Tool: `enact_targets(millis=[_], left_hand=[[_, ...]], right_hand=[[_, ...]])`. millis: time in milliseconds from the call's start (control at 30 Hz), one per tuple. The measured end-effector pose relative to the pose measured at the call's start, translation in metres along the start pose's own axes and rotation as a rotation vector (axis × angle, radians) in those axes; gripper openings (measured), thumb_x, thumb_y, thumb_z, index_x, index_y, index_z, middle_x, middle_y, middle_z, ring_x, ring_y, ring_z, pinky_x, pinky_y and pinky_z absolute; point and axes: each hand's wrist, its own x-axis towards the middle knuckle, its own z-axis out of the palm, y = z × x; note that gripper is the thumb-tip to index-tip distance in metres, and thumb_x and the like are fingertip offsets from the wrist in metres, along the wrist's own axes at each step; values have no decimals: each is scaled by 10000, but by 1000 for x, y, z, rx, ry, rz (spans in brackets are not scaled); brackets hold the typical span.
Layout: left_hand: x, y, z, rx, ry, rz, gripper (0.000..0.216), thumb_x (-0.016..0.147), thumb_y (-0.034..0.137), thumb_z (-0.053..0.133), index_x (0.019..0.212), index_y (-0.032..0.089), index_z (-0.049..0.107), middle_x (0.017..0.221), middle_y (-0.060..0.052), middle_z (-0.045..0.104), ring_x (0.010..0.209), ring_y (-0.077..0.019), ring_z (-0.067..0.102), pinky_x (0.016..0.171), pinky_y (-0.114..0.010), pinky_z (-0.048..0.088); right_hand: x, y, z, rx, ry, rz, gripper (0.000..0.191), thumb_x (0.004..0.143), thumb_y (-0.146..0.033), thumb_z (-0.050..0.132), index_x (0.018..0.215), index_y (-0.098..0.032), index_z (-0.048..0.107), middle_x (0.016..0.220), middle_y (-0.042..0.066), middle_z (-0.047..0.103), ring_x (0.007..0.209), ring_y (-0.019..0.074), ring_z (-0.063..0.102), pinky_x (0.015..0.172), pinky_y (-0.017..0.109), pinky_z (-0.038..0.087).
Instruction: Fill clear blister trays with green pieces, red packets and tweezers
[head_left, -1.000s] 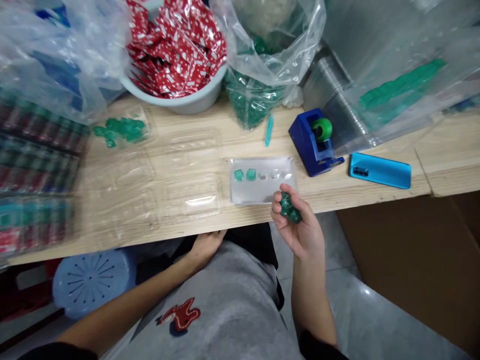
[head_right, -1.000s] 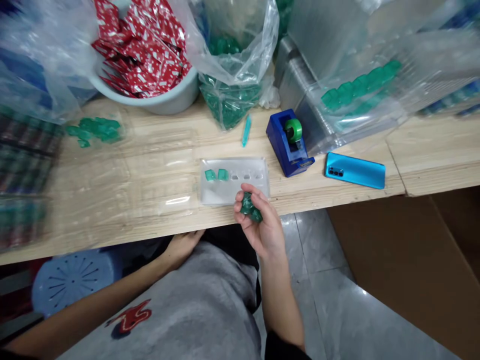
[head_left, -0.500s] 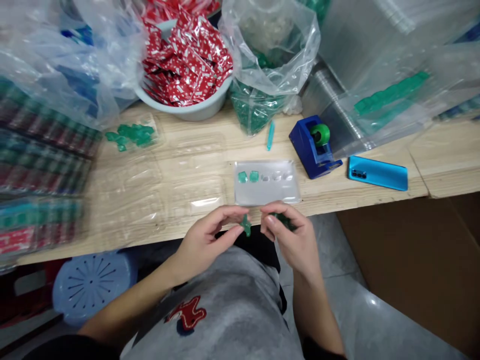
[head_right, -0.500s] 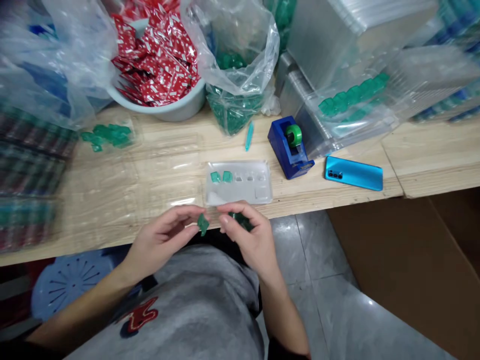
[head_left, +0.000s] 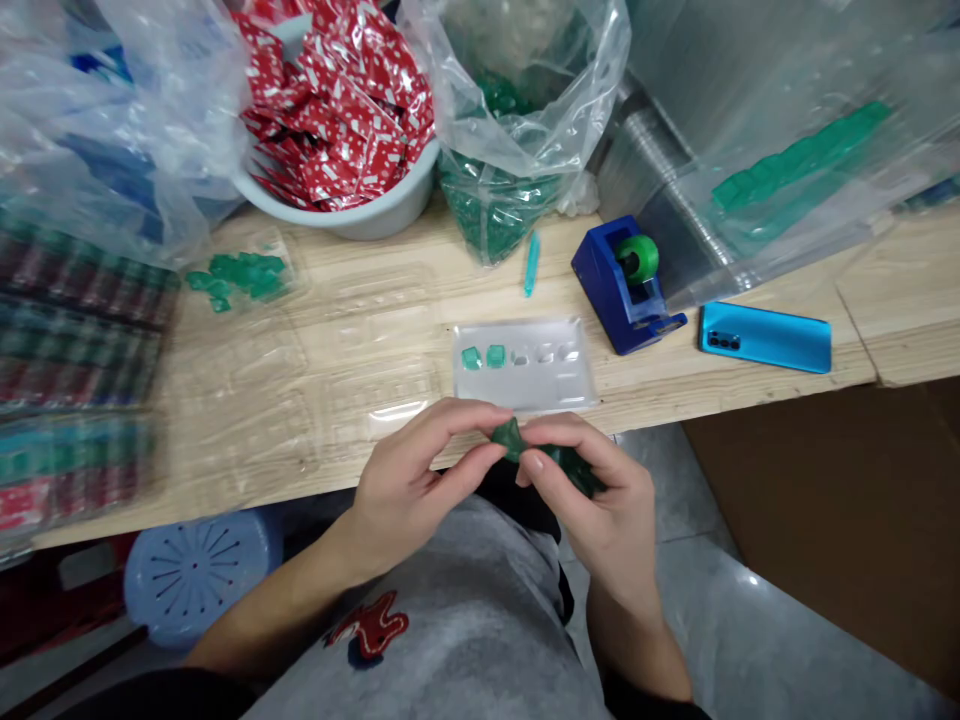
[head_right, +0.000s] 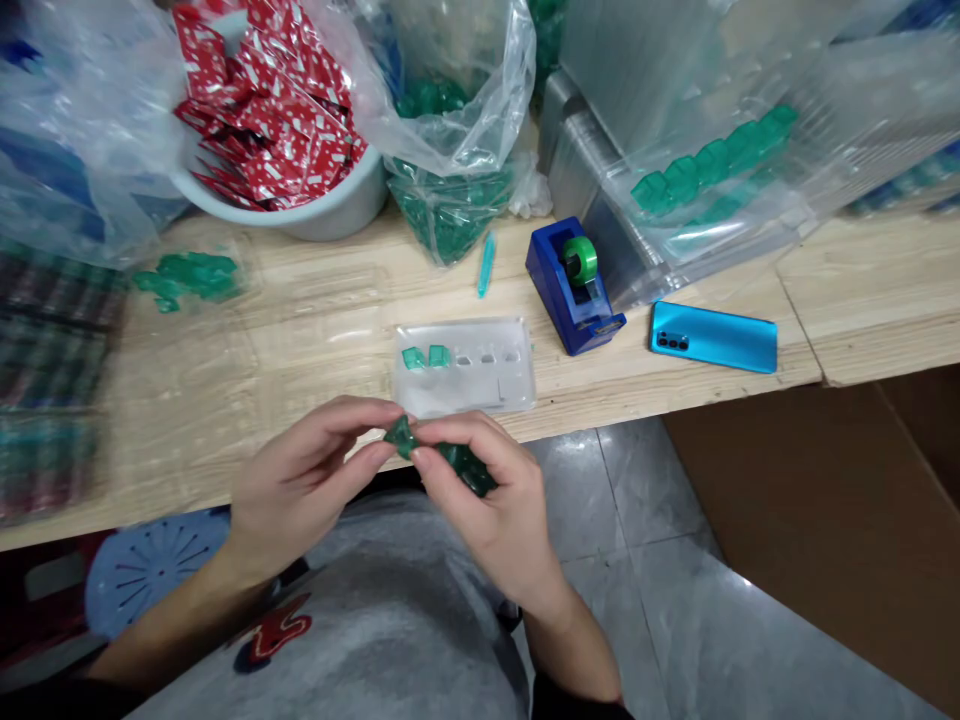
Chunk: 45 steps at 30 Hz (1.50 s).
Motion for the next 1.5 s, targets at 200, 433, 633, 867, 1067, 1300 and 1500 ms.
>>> enact_targets(millis=[200, 433, 633, 867, 1067, 1300, 1500], left_hand=[[6, 0, -1, 85, -70, 182, 215, 899, 84, 583, 1085, 185, 621, 1008, -55, 712, 961, -117, 682, 859, -223, 566], [3, -13, 13, -30, 56, 98, 157, 916, 116, 578, 1019, 211, 650, 936, -24, 703, 912, -114, 674, 817, -224, 554], [31, -36, 9, 304, 28, 201, 137, 935, 161, 563, 1029, 200, 654, 955, -46, 701, 913, -153, 658, 815, -293, 533], [80, -60, 12, 749, -275, 390, 191, 960, 203, 499, 966, 167, 686, 898, -78, 687, 827, -199, 608, 771, -353, 489], [81, -59, 13, 624, -408, 277, 195, 956, 252, 521, 1039, 168, 676, 959, -73, 647, 887, -191, 617, 793, -330, 516], [80, -59, 1, 586, -431, 214, 210, 948, 219, 532, 1126, 175, 636, 1057, -85, 642, 978, -199, 620, 855, -350, 522], [85, -66, 5, 609, -382, 250, 211, 957, 293, 528, 1045, 160, 668, 995, -74, 678, 918, -192, 643, 821, -328, 524]], right_hand=[[3, -3, 1, -116, 76, -18, 116, 841, -118, 612, 818, -230, 632, 760, -58, 655, 655, 72, 584, 645, 207, 463], [7, 14, 11, 277, 58, 340, 130, 870, -286, 613, 767, -207, 600, 535, -69, 562, 486, 68, 491, 477, 191, 382], [8, 35, -3, 307, 184, 333, 104, 870, -312, 640, 914, -222, 669, 565, -63, 564, 511, 67, 506, 450, 171, 351], [5, 41, -30, 267, 375, 284, 81, 869, -298, 655, 911, -235, 685, 633, -49, 576, 534, 71, 532, 429, 164, 363], [6, 45, -35, 300, 351, 274, 92, 869, -312, 663, 921, -241, 687, 654, -46, 577, 542, 70, 544, 438, 165, 376], [8, 46, -39, 300, 356, 277, 103, 865, -318, 662, 922, -234, 681, 652, -42, 575, 542, 76, 543, 440, 172, 385], [8, 47, -38, 280, 334, 261, 113, 872, -322, 652, 938, -233, 673, 647, -44, 571, 550, 83, 543, 437, 182, 374]])
